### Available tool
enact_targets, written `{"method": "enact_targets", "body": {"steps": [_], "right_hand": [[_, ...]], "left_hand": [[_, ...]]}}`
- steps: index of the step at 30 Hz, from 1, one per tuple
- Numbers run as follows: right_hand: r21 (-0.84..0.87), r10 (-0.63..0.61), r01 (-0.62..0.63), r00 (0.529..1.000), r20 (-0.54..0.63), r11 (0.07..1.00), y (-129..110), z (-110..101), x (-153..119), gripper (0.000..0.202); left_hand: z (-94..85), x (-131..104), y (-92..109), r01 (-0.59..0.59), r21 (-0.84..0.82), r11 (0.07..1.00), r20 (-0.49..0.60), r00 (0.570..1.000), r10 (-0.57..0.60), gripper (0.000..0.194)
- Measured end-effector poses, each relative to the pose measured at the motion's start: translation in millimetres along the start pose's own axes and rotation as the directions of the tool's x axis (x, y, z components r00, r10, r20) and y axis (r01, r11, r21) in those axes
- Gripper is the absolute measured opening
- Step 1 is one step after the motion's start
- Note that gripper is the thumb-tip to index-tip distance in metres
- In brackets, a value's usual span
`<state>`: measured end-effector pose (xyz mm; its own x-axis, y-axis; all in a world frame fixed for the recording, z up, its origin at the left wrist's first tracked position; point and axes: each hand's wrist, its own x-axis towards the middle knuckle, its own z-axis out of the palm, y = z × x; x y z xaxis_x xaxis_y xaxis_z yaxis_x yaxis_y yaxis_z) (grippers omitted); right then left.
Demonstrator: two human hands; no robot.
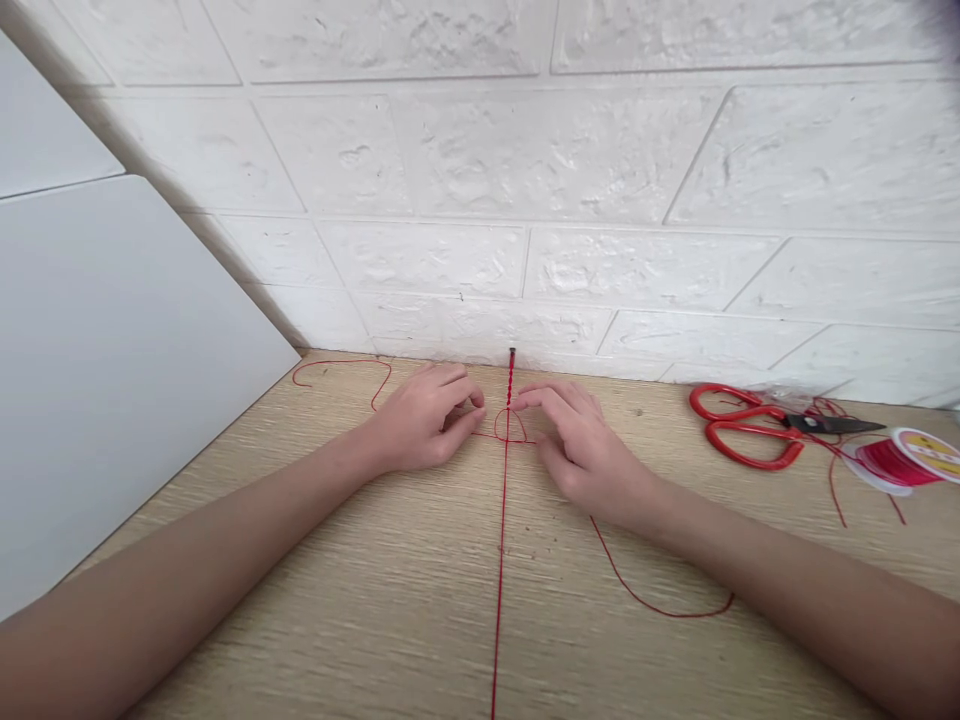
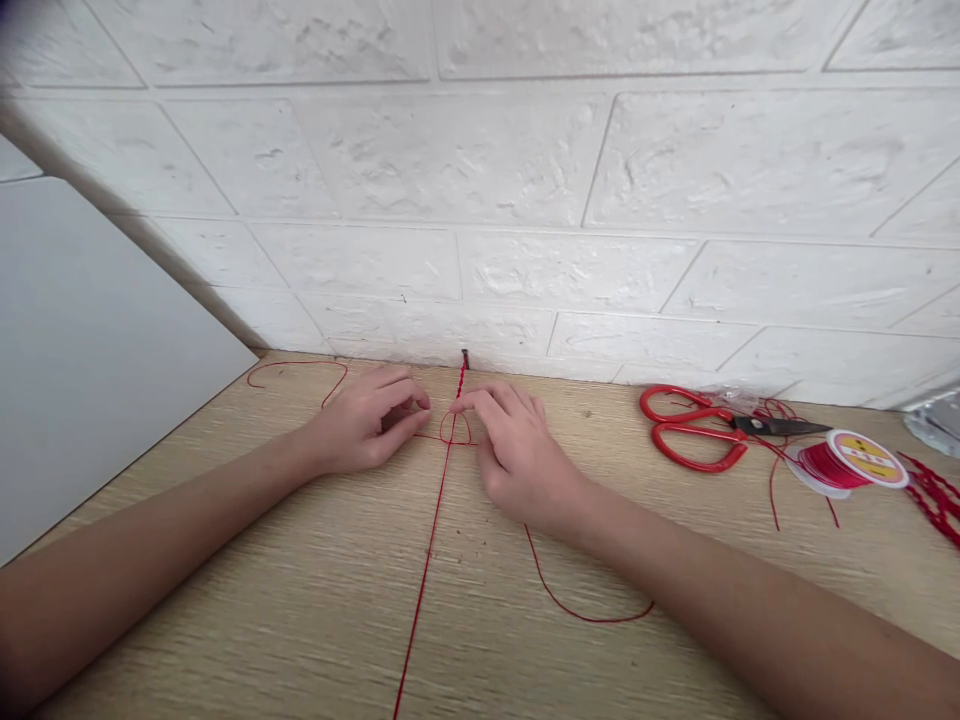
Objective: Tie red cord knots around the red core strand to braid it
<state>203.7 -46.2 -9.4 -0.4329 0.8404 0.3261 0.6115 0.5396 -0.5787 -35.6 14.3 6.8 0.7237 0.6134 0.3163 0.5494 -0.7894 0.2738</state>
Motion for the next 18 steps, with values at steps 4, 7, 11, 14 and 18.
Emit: {"method": "enact_targets", "body": {"steps": [4,7,11,14,18], "right_hand": [[-0.025,0.015,-0.015,1.0,0.011,1.0,1.5,2.2,0.5,0.053],[-0.009,0.006,-0.005,0.999,0.037,1.0,2.4,1.8,0.4,0.062],[0.046,0.013,-0.014,1.0,0.015,0.999,3.3,-0.1,0.1,0.067],[0.042,0.022,-0.019,0.998,-0.058,0.999,2.3,-0.5,0.2,0.055],[-0.038,0.056,-0.06,0.994,-0.095,0.997,0.4,0.7,1.1,0.025]], "left_hand": [[0.4,-0.5,-0.2,-0.025,0.013,1.0,0.045,0.999,0.025,0.02],[-0.1,-1.1,-1.5,-0.052,-0.003,0.999,0.059,0.997,0.052,0.018],[1.1,-1.8,-3.5,-0.092,0.003,0.996,-0.01,0.996,0.092,0.018],[2.3,-2.4,-1.2,-0.138,0.017,0.99,-0.088,0.986,0.139,0.013],[3.1,-2.3,6.0,-0.144,-0.012,0.99,-0.053,0.988,0.143,0.013]]}}
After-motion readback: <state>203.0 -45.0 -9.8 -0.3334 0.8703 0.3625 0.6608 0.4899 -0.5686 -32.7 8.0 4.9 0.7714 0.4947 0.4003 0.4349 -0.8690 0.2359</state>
